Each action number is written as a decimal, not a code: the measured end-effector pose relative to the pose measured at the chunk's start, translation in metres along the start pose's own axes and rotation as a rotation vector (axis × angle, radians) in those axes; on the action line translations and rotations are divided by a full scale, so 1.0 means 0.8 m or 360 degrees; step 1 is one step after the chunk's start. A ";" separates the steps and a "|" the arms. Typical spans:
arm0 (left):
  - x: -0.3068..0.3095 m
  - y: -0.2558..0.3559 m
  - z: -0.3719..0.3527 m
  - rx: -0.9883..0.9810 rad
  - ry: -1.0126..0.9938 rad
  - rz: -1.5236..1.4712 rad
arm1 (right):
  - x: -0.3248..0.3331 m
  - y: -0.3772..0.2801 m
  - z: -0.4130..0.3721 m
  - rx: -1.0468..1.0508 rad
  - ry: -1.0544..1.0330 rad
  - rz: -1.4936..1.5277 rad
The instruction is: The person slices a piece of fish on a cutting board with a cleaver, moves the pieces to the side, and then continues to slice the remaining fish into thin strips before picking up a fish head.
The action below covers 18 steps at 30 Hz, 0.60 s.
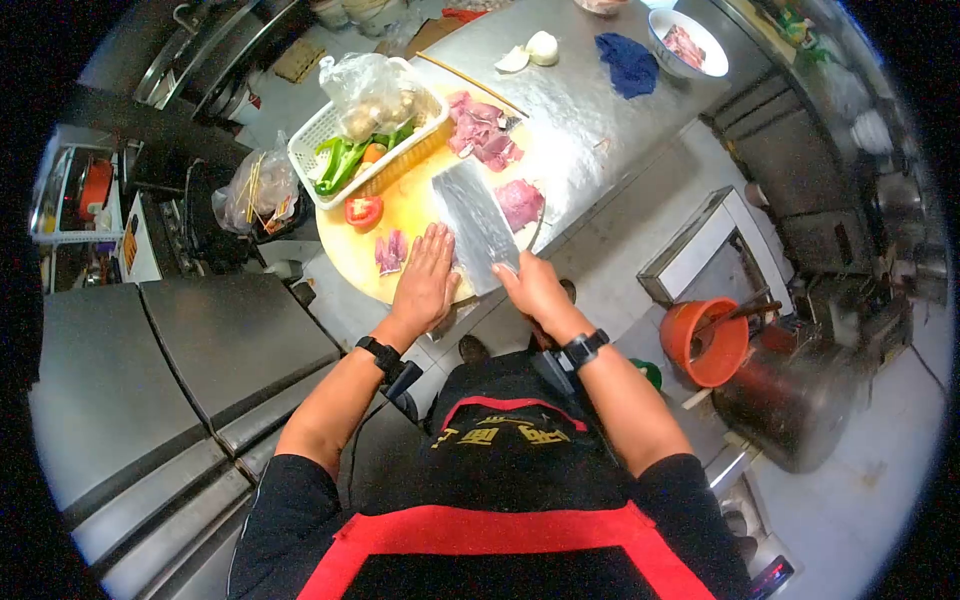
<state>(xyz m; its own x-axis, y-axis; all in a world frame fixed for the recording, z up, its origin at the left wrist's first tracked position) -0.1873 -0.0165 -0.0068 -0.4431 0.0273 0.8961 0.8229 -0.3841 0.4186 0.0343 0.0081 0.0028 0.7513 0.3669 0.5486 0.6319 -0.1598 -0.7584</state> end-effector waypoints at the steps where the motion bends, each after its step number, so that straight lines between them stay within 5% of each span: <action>1: 0.000 0.001 -0.002 -0.0010 -0.0023 -0.0003 | -0.004 0.002 0.002 0.0022 0.0014 -0.0061; 9: -0.002 0.008 -0.009 -0.0069 -0.0101 0.0141 | 0.003 0.032 -0.069 -0.0085 -0.0092 -0.0092; 18: 0.000 0.006 -0.008 -0.0003 -0.0043 0.0022 | -0.023 -0.019 0.010 0.0182 0.0046 -0.0282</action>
Point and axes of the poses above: each hand's wrist, its own z-axis towards the middle knuckle, its own x-axis out of the back of the hand, y = z × x, the point moved 2 cm from there along z, towards the middle knuckle, and after that the axes turned 1 degree about x, right-handed, at the moved point
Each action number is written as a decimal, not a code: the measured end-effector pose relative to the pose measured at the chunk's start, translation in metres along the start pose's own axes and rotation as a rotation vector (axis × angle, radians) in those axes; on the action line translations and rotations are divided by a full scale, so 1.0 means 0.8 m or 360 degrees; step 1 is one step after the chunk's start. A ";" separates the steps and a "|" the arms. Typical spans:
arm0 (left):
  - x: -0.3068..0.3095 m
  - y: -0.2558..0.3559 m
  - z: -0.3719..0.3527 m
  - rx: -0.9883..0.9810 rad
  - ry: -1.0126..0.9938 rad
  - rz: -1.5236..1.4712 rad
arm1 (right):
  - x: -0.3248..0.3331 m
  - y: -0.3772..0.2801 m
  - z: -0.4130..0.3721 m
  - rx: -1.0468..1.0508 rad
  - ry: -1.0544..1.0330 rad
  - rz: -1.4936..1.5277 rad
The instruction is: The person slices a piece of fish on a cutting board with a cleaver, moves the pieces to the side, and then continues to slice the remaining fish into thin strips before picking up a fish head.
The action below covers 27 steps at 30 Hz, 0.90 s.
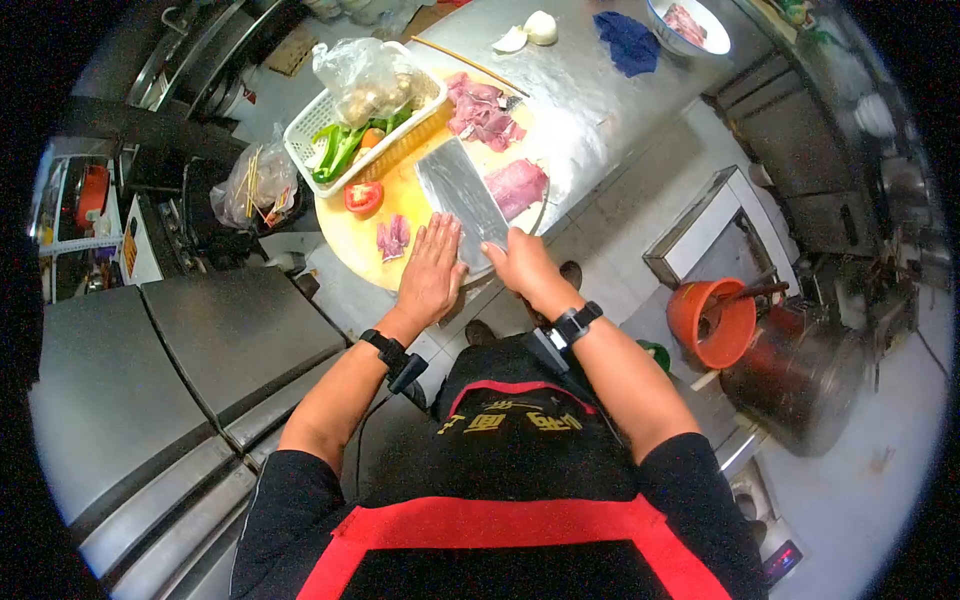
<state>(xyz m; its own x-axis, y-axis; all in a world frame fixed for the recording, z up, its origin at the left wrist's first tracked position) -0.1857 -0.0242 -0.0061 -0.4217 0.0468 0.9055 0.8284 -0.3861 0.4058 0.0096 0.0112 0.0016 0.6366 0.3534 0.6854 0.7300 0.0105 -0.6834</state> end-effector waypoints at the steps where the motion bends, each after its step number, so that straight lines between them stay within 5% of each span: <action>1: 0.001 -0.001 0.002 -0.0016 0.0001 0.0009 | -0.001 -0.002 0.001 -0.0079 -0.0025 0.0039; 8: 0.014 -0.003 0.029 -0.0148 0.0457 -0.0442 | -0.001 -0.011 0.000 -0.0128 0.0036 -0.0062; 15: 0.013 -0.005 0.030 -0.0308 0.0544 -0.0042 | 0.014 -0.001 -0.041 -0.0112 -0.0036 -0.0115; 27: 0.036 -0.050 0.014 -0.0046 0.0666 0.0370 | 0.070 0.056 -0.170 -0.0015 -0.0228 -0.0257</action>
Point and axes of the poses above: each hand's wrist, its own z-axis towards the middle knuckle, its own x-axis out of the back of the hand, y = z × x, the point moved 2 cm from there along z, towards the middle knuckle, and after that the axes turned 1 degree about x, right-handed, at the moved point
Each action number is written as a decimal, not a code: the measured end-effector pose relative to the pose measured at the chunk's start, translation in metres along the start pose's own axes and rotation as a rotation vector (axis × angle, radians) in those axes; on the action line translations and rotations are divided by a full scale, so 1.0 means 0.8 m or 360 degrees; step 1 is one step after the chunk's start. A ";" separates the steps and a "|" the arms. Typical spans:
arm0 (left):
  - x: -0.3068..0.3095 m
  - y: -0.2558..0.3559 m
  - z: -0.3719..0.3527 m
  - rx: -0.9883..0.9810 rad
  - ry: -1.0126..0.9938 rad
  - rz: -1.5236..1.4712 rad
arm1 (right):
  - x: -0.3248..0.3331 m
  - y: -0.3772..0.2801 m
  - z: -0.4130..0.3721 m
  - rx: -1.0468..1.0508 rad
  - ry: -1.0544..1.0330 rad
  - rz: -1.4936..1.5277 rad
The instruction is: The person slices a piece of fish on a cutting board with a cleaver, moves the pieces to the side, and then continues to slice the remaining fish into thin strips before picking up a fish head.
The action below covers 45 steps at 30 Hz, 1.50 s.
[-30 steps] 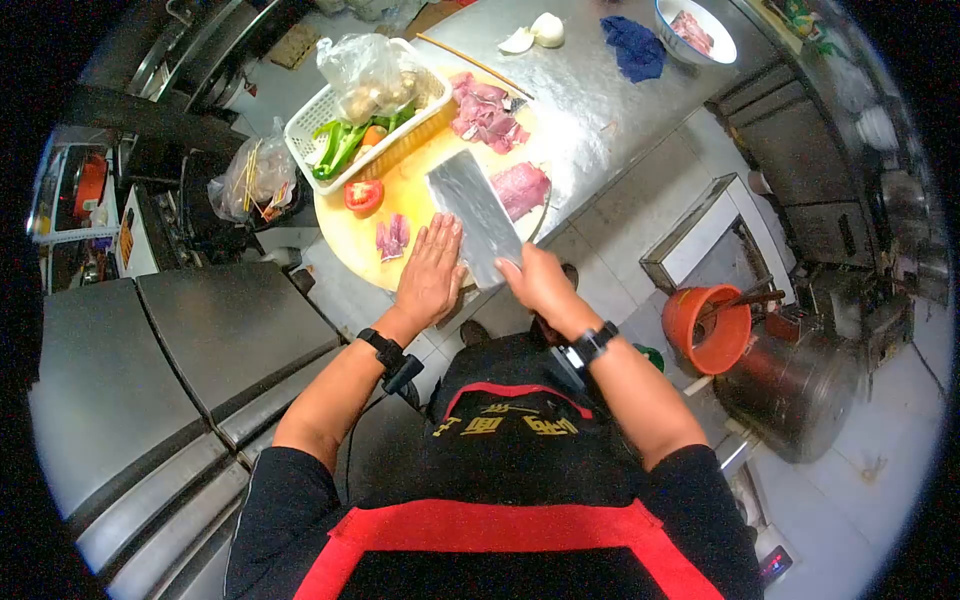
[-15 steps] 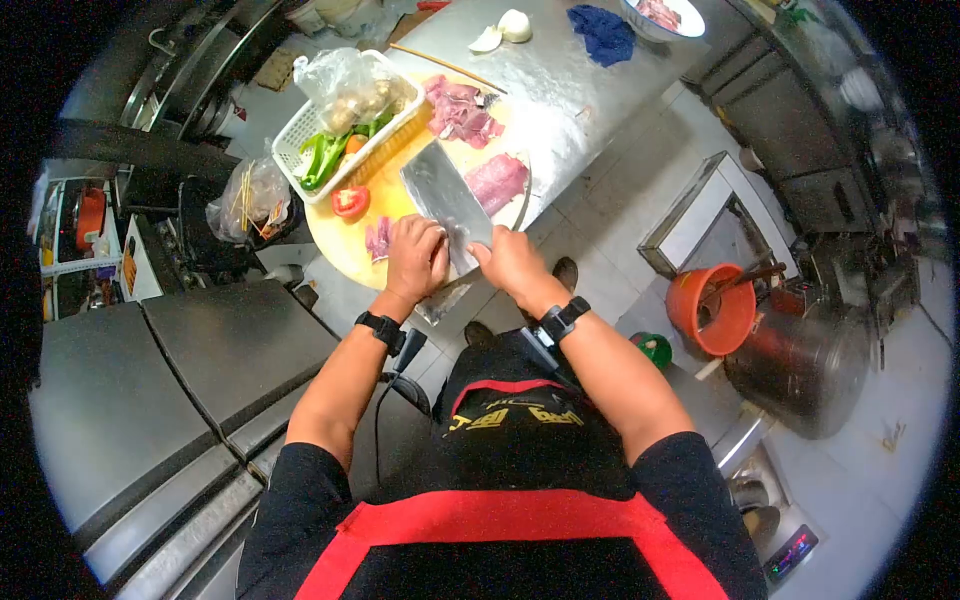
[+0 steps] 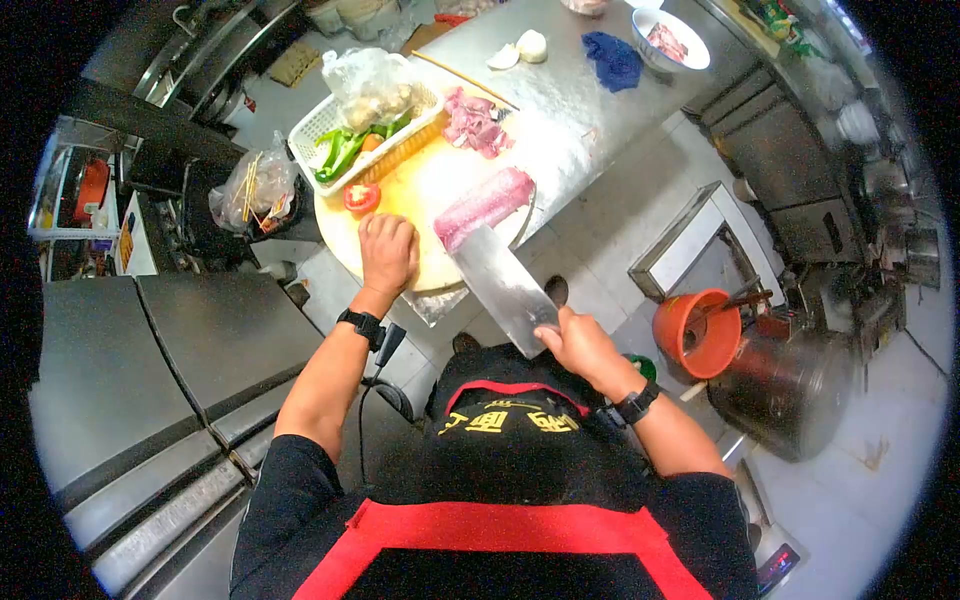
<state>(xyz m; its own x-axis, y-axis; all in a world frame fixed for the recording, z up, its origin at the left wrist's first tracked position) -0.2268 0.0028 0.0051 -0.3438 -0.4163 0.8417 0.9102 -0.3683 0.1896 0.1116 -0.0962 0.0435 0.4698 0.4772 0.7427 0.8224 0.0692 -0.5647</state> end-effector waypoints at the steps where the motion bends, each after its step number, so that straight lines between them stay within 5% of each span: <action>1: -0.001 -0.009 0.000 0.0110 0.0042 0.0071 | 0.002 0.000 0.003 0.0039 -0.0003 0.0056; 7: 0.008 0.013 0.008 0.0209 0.0085 -0.0035 | 0.003 -0.003 0.041 -0.0208 0.0130 0.0414; 11: -0.033 0.056 -0.005 -0.0022 -0.0276 -0.0455 | -0.012 0.016 0.067 -0.0237 0.0176 0.0491; 15: -0.030 0.075 -0.018 -0.0007 -0.0590 -0.0260 | -0.010 0.008 0.066 -0.0277 0.0175 0.0436; 34: -0.031 0.065 -0.006 0.0036 -0.0700 -0.0400 | 0.008 -0.056 0.205 -0.0100 0.0183 0.0264; 43: -0.032 0.061 -0.014 -0.0008 -0.0739 -0.0288 | 0.006 -0.028 0.136 0.0006 0.0091 0.0383; 45: -0.032 0.061 -0.014 -0.0033 -0.0722 -0.0341 | 0.001 -0.019 0.123 -0.0301 -0.0045 0.0479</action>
Point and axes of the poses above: each hand's wrist, its own z-axis towards the middle knuckle, its own x-axis out of the back of the hand, y = z × x, the point moved 2 cm from there along z, towards the middle knuckle, and after that the axes turned 1 degree about x, right-handed, at the moved point
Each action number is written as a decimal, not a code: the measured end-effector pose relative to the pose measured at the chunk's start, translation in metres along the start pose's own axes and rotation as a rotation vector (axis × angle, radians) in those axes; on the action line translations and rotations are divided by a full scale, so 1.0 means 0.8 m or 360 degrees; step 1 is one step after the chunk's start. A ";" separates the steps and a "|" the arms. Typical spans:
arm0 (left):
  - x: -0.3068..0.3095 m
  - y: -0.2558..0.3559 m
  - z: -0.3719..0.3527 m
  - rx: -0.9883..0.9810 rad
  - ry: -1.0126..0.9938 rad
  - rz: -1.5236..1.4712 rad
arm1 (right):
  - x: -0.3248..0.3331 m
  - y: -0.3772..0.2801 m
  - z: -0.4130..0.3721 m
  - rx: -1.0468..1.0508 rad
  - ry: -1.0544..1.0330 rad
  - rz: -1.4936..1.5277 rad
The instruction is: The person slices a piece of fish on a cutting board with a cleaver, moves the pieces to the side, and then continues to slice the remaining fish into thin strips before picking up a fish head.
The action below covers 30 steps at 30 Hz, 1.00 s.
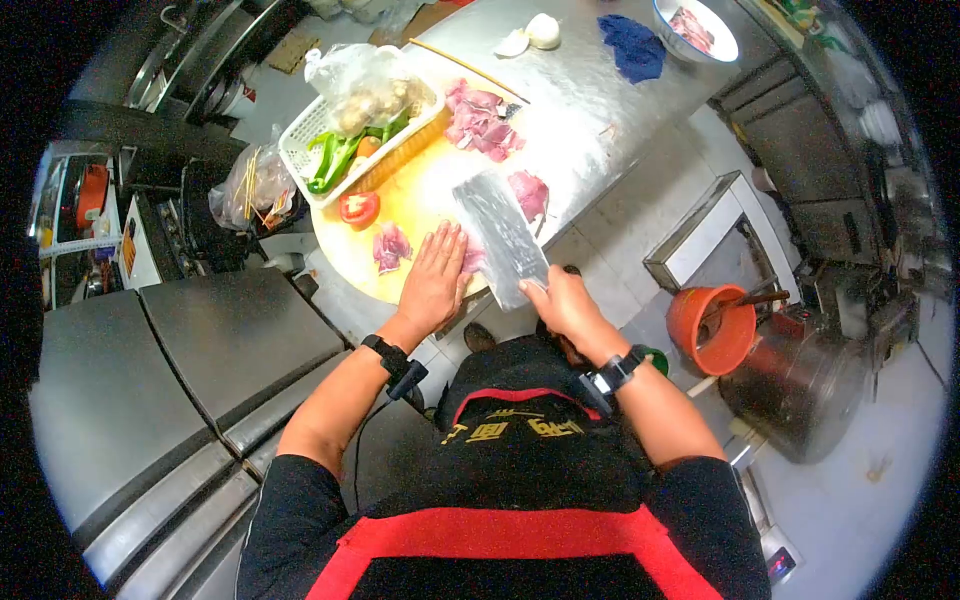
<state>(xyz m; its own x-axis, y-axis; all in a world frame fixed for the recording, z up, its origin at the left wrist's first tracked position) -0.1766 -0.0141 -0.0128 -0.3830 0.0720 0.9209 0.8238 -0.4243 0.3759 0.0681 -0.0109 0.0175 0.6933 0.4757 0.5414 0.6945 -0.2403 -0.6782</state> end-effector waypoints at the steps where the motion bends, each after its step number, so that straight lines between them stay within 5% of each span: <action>1: 0.000 0.001 -0.001 0.0005 -0.0005 -0.0009 | -0.004 0.000 0.003 -0.0008 -0.0007 -0.0004; 3: 0.001 0.000 0.000 0.0024 0.0008 0.0031 | -0.009 -0.011 0.021 0.0248 0.0218 -0.0231; 13: 0.046 -0.019 0.056 -0.0140 0.0299 -0.0366 | -0.008 -0.024 0.035 0.0221 0.0201 -0.0326; 20: 0.055 -0.021 0.069 -0.0272 -0.0127 -0.0248 | -0.012 -0.037 0.050 0.0240 0.0247 -0.0271; 30: 0.052 -0.030 0.061 -0.0454 -0.0081 -0.0109 | -0.014 0.004 -0.016 0.0174 0.0094 -0.0234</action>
<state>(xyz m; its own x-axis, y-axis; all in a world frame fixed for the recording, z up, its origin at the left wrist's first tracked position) -0.1917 0.0430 0.0214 -0.4061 0.1514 0.9012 0.6434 -0.6529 0.3996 0.0647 -0.0280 0.0156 0.5980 0.4478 0.6647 0.7665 -0.0768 -0.6377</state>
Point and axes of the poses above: each hand's wrist, its own z-axis towards the middle knuckle, its own x-axis out of the back of the hand, y = z × x, the point moved 2 cm from there along z, towards the middle knuckle, and after that the axes turned 1 degree about x, right-handed, at the moved point
